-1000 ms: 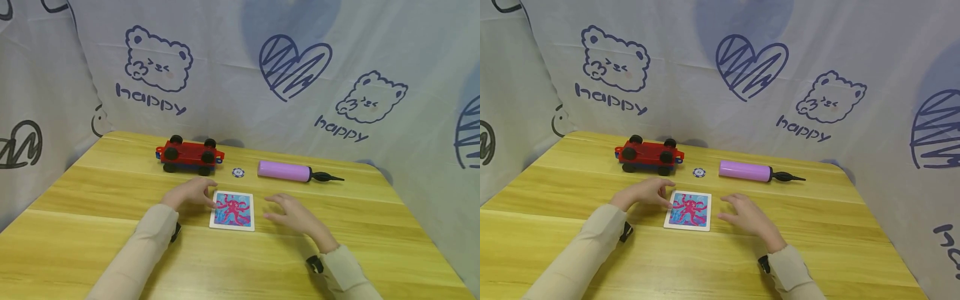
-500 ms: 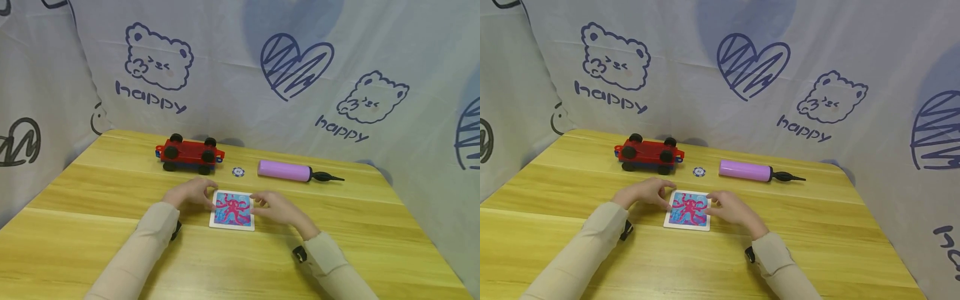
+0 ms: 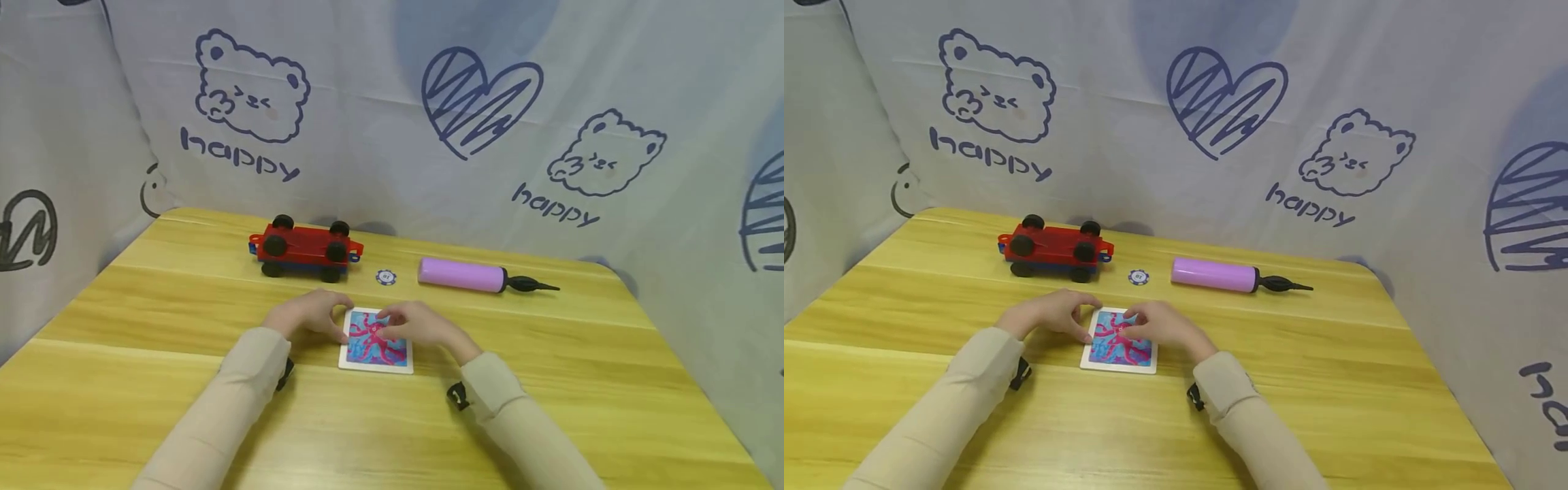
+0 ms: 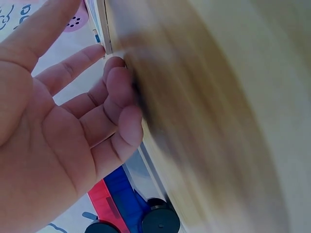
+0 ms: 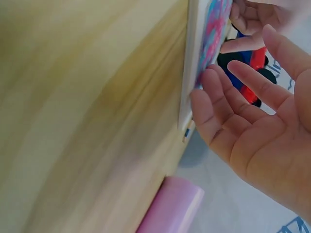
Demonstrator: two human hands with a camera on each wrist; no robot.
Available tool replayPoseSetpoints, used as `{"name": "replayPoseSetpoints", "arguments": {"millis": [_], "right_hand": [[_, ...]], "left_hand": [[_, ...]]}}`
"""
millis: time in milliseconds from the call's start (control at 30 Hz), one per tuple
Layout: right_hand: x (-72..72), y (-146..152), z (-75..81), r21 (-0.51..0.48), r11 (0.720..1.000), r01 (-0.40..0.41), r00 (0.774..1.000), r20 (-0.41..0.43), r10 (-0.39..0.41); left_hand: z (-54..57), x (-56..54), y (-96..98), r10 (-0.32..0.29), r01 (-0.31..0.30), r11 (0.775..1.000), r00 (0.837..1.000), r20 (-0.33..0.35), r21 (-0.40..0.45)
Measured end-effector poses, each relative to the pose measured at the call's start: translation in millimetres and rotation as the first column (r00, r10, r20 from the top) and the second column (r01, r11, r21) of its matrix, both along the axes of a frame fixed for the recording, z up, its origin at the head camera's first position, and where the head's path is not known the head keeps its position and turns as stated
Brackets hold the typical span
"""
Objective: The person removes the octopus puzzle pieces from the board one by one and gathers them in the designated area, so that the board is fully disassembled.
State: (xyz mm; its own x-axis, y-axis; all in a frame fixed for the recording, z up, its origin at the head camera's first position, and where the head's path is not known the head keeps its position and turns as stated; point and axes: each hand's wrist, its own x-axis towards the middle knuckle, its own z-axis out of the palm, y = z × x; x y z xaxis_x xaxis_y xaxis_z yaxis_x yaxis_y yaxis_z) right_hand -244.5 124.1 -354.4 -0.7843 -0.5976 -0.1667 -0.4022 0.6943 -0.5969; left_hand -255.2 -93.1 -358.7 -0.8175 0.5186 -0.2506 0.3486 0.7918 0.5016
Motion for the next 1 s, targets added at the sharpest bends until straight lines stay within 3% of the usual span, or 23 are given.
{"name": "replayPoseSetpoints", "arguments": {"millis": [367, 1000], "right_hand": [[-14.0, -20, -7.7, 0.047, 0.999, -0.011, 1.000, -0.020, 0.012], [-21.6, -30, -11.7, 0.099, 0.995, 0.030, 0.999, -0.046, -0.025]], "left_hand": [[1.0, 1.3, -0.3, -0.008, 0.007, 1.000, 1.000, -0.015, -0.021], [2.0, 0.3, 5.4, 0.000, -0.001, 0.998, 1.000, -0.020, -0.061]]}}
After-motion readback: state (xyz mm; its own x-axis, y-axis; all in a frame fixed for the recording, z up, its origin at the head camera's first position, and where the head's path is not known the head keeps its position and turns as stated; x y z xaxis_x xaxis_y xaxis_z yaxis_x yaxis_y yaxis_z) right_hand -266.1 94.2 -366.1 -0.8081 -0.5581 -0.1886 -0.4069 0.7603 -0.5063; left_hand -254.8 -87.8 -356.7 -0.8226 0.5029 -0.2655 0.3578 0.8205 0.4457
